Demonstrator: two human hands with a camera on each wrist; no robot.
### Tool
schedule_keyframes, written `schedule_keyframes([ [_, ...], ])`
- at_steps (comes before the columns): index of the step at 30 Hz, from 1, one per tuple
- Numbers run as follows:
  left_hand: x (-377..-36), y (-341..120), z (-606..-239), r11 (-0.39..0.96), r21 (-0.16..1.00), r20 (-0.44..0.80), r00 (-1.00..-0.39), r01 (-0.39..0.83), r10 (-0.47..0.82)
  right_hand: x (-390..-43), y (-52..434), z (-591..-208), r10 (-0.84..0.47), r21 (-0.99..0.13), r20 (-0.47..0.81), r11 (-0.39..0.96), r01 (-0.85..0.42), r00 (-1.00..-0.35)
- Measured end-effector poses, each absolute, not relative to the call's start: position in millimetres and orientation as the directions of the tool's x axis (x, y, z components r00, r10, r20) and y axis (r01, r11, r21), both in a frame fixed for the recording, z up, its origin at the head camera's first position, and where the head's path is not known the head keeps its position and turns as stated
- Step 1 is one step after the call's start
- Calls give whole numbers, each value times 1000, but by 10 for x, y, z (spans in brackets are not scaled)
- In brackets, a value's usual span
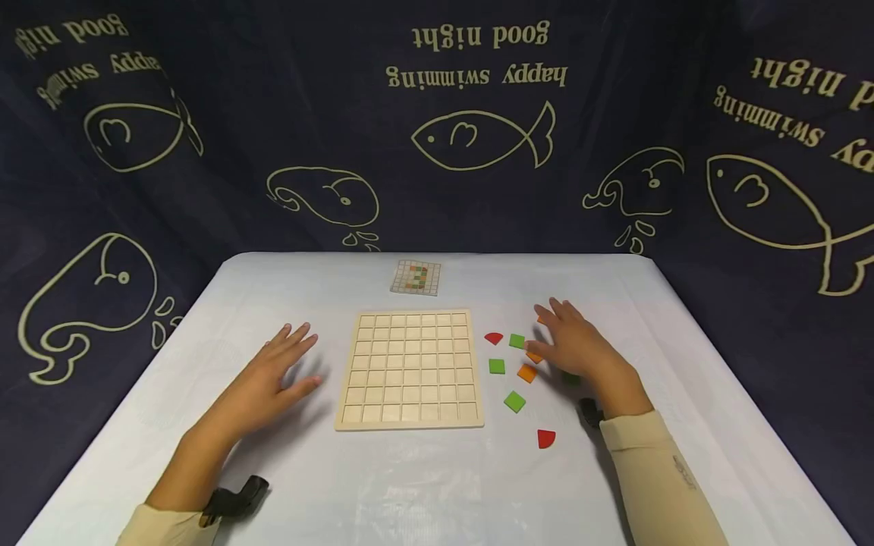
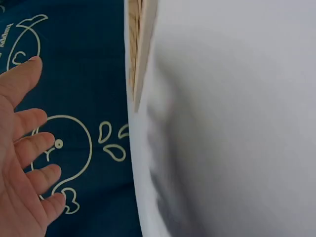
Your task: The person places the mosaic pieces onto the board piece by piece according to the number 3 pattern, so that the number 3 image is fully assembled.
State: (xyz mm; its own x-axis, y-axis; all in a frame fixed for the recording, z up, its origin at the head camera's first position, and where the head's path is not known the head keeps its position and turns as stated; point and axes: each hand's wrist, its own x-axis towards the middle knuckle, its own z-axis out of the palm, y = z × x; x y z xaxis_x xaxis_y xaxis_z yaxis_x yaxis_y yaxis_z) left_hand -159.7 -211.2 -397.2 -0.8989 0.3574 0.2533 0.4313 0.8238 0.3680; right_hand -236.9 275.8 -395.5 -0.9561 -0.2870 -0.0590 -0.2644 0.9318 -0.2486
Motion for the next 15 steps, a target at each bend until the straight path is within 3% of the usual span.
schedule_keyframes([
  [15, -1514, -1835, -4111, 678, 583, 280, -894, 448, 350, -2525, 2800, -3944, -262, -429, -100, 882, -196, -960],
])
